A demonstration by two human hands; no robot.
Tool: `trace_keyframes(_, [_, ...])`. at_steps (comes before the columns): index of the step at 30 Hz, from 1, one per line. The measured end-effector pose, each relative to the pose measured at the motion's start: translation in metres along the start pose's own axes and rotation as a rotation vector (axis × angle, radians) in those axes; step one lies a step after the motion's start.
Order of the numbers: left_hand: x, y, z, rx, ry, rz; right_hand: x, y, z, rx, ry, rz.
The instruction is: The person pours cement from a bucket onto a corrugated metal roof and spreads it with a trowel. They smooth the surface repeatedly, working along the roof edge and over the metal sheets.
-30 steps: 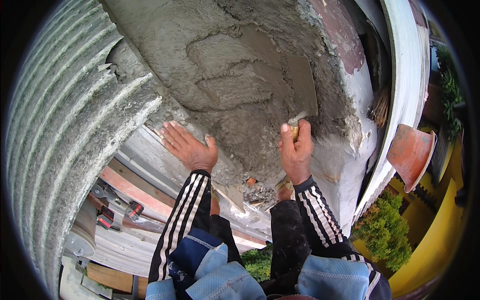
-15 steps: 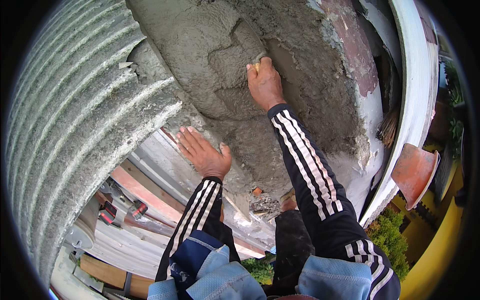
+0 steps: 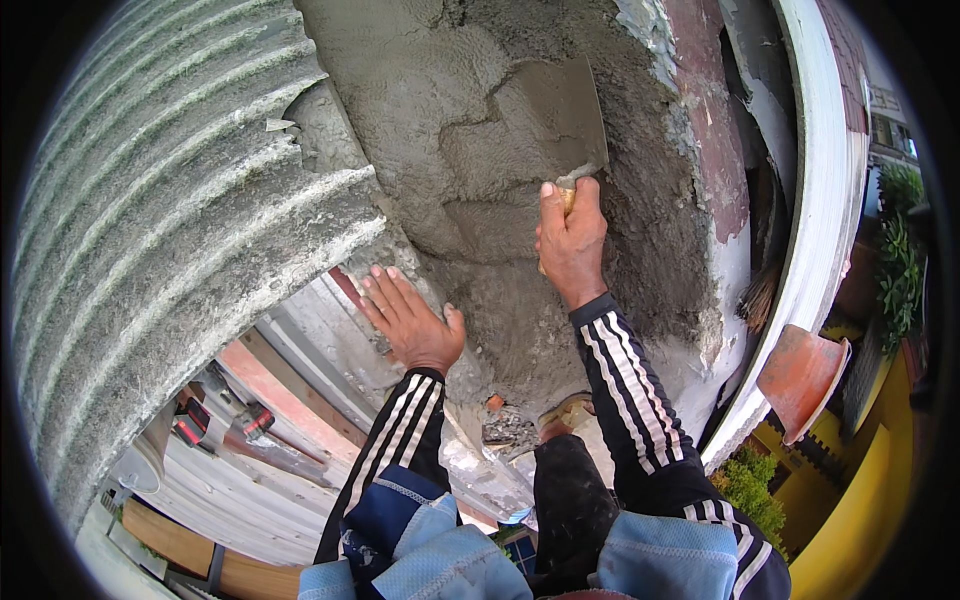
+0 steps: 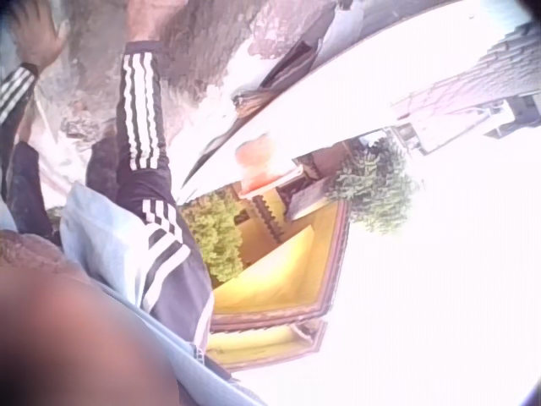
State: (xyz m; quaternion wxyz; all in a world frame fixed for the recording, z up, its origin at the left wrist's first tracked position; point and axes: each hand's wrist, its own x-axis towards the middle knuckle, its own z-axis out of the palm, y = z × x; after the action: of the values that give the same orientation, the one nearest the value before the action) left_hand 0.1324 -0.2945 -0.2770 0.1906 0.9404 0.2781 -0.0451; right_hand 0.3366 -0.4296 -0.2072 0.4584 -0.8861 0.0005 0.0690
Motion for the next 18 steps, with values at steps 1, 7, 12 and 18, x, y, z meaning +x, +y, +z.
trace_keyframes(1, [0.000, 0.000, 0.000, -0.007, -0.004, -0.003, 0.004, 0.008, 0.009, -0.104, -0.085, -0.088])
trace_keyframes(7, [-0.001, -0.001, 0.002, -0.018, -0.001, -0.001, 0.078, 0.034, 0.083, -0.152, -0.330, 0.070])
trace_keyframes(12, [-0.002, -0.002, 0.003, -0.030, 0.020, 0.008, 0.135, 0.014, 0.085, -0.291, -0.143, -0.080])
trace_keyframes(18, [-0.001, -0.001, -0.001, -0.044, -0.003, -0.006, 0.138, -0.014, 0.058, -0.209, -0.095, -0.080])
